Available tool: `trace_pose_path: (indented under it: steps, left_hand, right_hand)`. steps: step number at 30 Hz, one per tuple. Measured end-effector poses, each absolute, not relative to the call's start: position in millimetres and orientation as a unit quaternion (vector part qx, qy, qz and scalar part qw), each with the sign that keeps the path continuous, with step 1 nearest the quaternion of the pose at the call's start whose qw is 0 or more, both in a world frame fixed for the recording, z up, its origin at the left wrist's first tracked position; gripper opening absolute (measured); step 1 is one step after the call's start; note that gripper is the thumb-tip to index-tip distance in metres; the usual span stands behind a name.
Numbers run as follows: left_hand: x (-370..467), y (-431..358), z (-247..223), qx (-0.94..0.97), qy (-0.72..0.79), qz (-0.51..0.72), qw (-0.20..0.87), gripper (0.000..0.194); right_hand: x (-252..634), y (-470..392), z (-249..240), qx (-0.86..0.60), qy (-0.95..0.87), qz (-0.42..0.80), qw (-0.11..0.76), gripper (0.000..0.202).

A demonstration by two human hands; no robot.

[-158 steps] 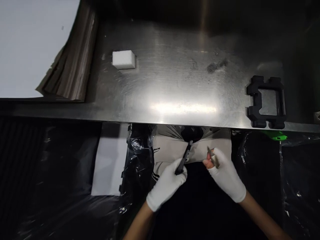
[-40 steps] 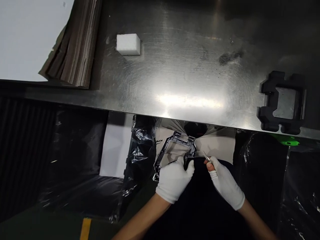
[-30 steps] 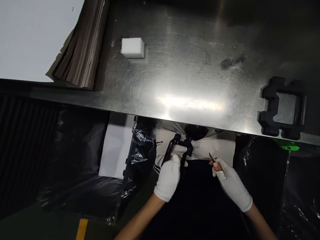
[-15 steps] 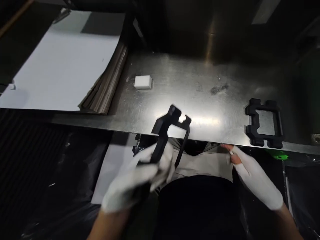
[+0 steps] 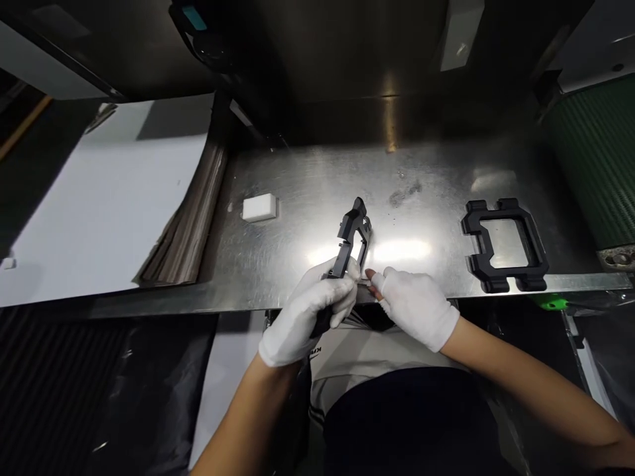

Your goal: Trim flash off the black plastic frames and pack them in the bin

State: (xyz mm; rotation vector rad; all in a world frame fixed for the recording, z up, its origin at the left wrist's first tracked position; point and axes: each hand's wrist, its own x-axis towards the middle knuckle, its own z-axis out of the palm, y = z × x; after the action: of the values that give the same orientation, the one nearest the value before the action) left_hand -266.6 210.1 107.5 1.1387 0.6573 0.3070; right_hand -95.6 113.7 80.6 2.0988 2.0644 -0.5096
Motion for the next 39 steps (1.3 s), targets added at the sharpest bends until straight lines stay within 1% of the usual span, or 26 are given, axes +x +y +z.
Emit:
trace_pose_path:
  steps: [3,7,12,18,21,26,28,31,33,35,36,37,38,39]
  left_hand:
    - [-264,211,108,0.52,0.313,0.137,0.783,0.012]
    - [-262,211,108,0.504,0.33,0.139,0.786,0.01]
    - [-259,210,110,0.515,0.333,0.13,0.779,0.013]
    - [-264,210,109,0.481,0.332,0.144,0.799,0.016]
    - [-266,211,106,0.469,0.322,0.147,0.809,0.019]
    - [-263,210,105,0.485,0.307,0.137,0.807,0.016]
    - [-266,209,104,0.461,0.314,0.159,0.814,0.016]
    - [-279,208,100,0.386,0.307,0.253,0.832,0.02]
    - [-292,206,98,0.329,0.267,0.311,0.851,0.021]
    - [-304,202,96,0.279,0.215,0.345,0.87,0.023]
    - [-309,198,95,0.258,0.19,0.357,0.877,0.024]
    - [-312,194,93,0.238,0.165,0.369,0.883,0.025]
    - [-314,189,92,0.221,0.14,0.38,0.887,0.026]
    - [-315,184,90,0.204,0.116,0.39,0.891,0.028]
  right_hand:
    - [-87,122,89,0.71,0.676,-0.173,0.096,0.041]
    - [-84,128,95,0.712,0.67,-0.184,0.101,0.043]
    - [-81,128,95,0.755,0.633,-0.141,0.101,0.049]
    - [-81,120,93,0.738,0.656,-0.143,0.074,0.046]
    - [-88,118,90,0.714,0.678,-0.158,0.076,0.041]
    - [-88,122,93,0.748,0.649,-0.118,0.076,0.041]
    - [-82,121,97,0.757,0.64,-0.107,0.077,0.04]
    - [-72,119,98,0.768,0.629,-0.097,0.068,0.038]
    - [-67,120,95,0.779,0.618,-0.088,0.056,0.036]
    - [-66,124,91,0.776,0.627,-0.07,0.016,0.034]
    - [-68,126,89,0.77,0.635,-0.059,-0.031,0.036]
    - [-72,128,88,0.761,0.638,-0.06,-0.101,0.04]
    - [-78,130,86,0.744,0.635,-0.087,-0.189,0.047]
    - [-87,131,85,0.715,0.62,-0.15,-0.284,0.055]
